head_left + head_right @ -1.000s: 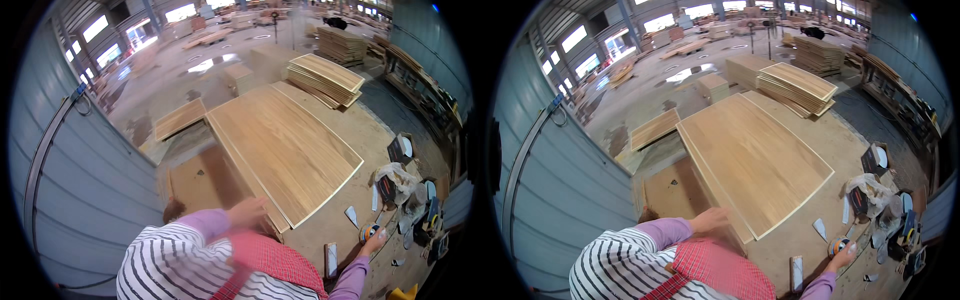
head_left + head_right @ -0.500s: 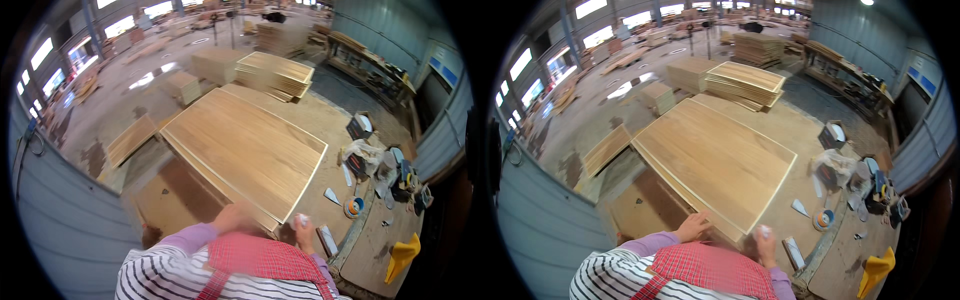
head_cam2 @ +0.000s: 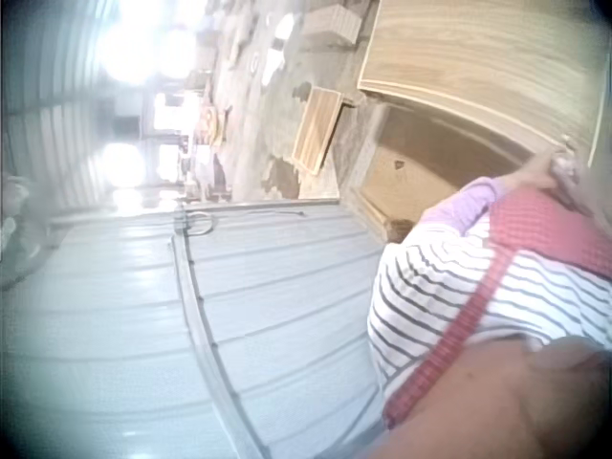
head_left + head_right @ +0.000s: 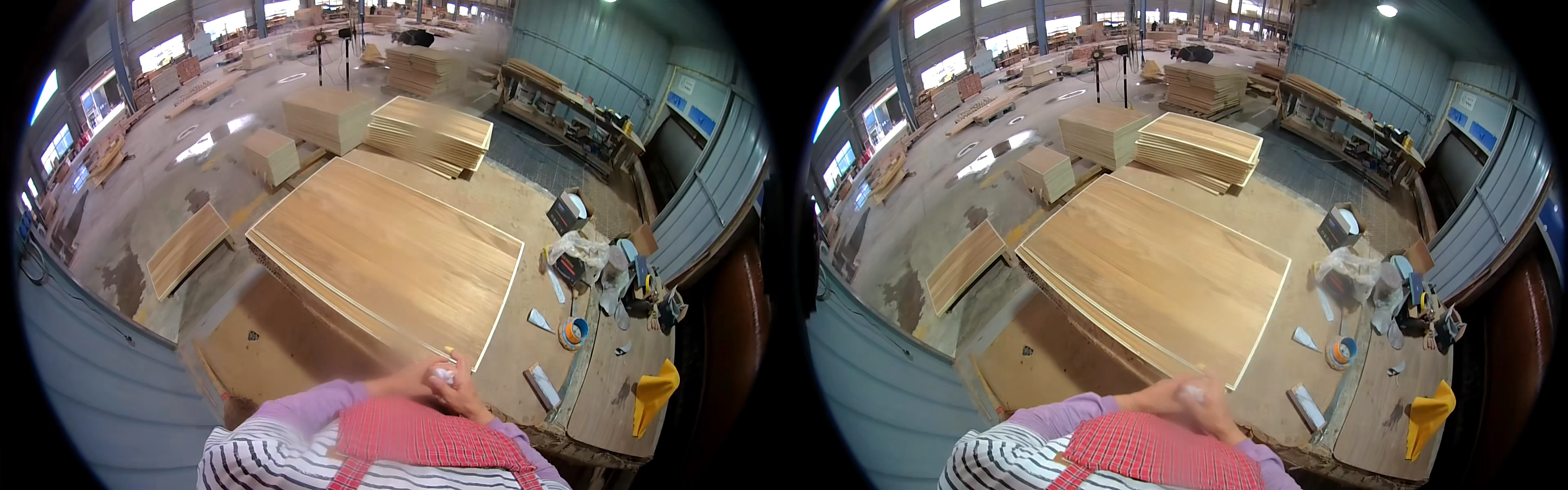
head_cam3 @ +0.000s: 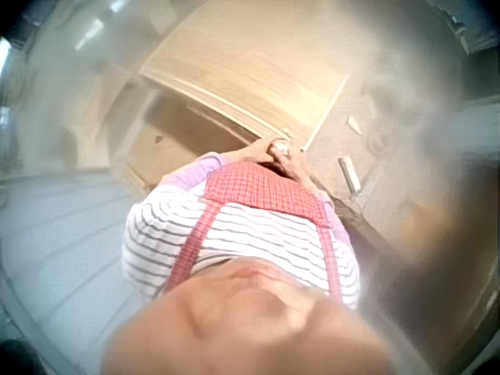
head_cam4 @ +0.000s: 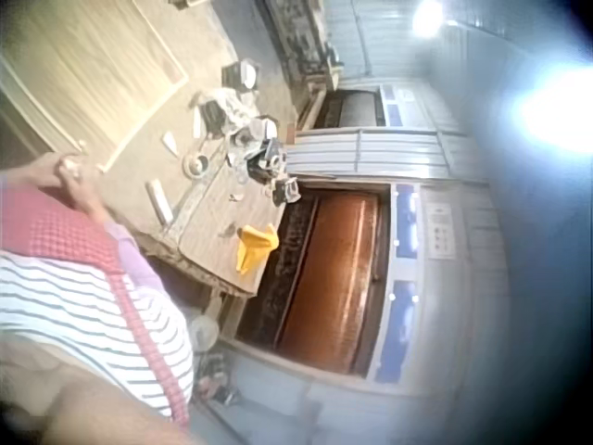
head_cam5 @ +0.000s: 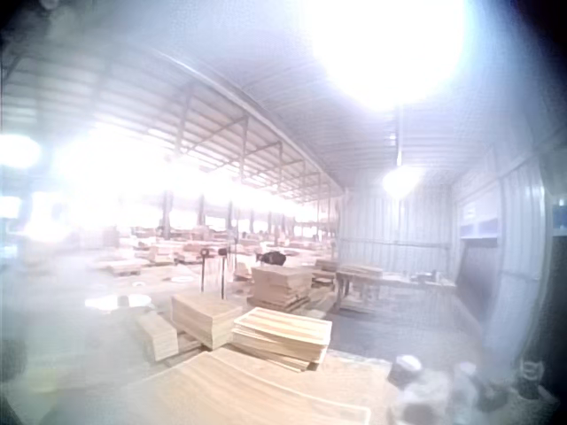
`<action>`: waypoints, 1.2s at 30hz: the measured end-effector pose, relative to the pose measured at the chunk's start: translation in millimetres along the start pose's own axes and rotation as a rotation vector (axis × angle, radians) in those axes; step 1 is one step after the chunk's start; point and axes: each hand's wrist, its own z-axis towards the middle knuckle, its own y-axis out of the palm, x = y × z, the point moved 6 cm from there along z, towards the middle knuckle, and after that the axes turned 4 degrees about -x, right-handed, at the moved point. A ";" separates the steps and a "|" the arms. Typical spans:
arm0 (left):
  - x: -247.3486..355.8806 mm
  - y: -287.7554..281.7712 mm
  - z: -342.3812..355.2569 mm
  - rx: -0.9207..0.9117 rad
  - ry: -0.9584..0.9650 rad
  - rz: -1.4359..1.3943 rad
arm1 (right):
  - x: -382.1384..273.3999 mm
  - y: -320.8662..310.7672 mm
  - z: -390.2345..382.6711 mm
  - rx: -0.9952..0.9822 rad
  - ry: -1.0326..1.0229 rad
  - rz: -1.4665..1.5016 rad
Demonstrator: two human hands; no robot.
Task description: The person smooths the edges of a large wooden panel using a sanding block. They then apply glue from a bottle along the panel's edges and wipe the surface with a cloth. Finally, the person lifts the panel and stacks it with other finished panels.
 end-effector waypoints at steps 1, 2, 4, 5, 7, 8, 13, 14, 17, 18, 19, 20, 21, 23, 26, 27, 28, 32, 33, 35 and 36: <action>-3.8 3.7 4.0 -0.039 -0.038 -0.087 | 6.3 7.7 1.0 0.007 0.095 0.179; -7.1 3.5 0.9 0.063 -0.075 -0.131 | -0.7 4.0 0.7 0.080 0.037 0.036; -0.7 6.3 -0.1 0.253 -0.039 -0.085 | 32.8 9.7 -0.5 0.187 0.109 0.154; 2.8 5.7 -0.9 0.317 0.021 -0.117 | 33.5 12.8 2.8 0.196 0.137 0.182; 34.9 -4.4 -4.7 0.287 -0.060 0.024 | 25.8 13.8 11.6 0.204 0.135 0.094; 44.1 -7.5 -6.7 0.269 -0.101 0.089 | 15.9 12.5 15.2 0.199 0.108 -0.029; -21.1 -27.3 -9.8 0.424 -0.153 0.309 | 3.6 7.7 13.9 -0.115 0.020 -0.331; -24.8 -31.6 -9.5 0.366 -0.315 0.132 | 17.1 -6.3 9.4 -0.088 0.048 -0.450; -68.2 -28.2 -17.7 0.255 0.054 0.301 | 80.8 -33.8 5.5 -0.023 0.215 -0.818; -71.0 -28.1 -26.8 0.332 0.077 0.034 | 80.5 -33.7 9.1 -0.060 0.151 -0.936; -91.0 -27.9 -34.9 0.340 -0.085 0.070 | 74.0 -32.7 11.4 -0.126 0.142 -1.034; -96.5 -27.2 -38.5 0.326 -0.226 0.187 | 81.1 -28.0 9.3 -0.120 0.158 -1.072; -80.1 -24.8 -36.9 0.256 -0.259 0.171 | 84.8 -29.5 9.5 -0.108 0.154 -1.120; -92.6 -15.9 -43.8 0.156 -0.416 -0.062 | 80.9 -26.3 12.9 -0.134 0.197 -1.168; -105.2 -7.0 -43.2 0.139 -0.427 -0.092 | 80.2 -23.7 14.0 -0.138 0.206 -1.189; -107.7 -5.9 -42.8 0.133 -0.438 -0.147 | 80.1 -22.2 15.4 -0.133 0.203 -1.191; -110.0 -3.9 -42.3 0.128 -0.448 -0.202 | 78.5 -21.5 16.5 -0.144 0.222 -1.204; -99.3 -6.8 -40.0 0.102 -0.502 -0.250 | 78.6 -22.5 16.9 -0.106 0.216 -1.222; -98.3 -8.4 -39.1 0.093 -0.528 -0.243 | 79.8 -22.9 16.5 -0.096 0.209 -1.222; -96.8 -13.9 -39.0 0.111 -0.564 -0.243 | 80.0 -22.0 16.4 -0.090 0.215 -1.211; -97.2 -15.9 -38.4 0.123 -0.580 -0.245 | 79.1 -22.3 17.3 -0.095 0.224 -1.202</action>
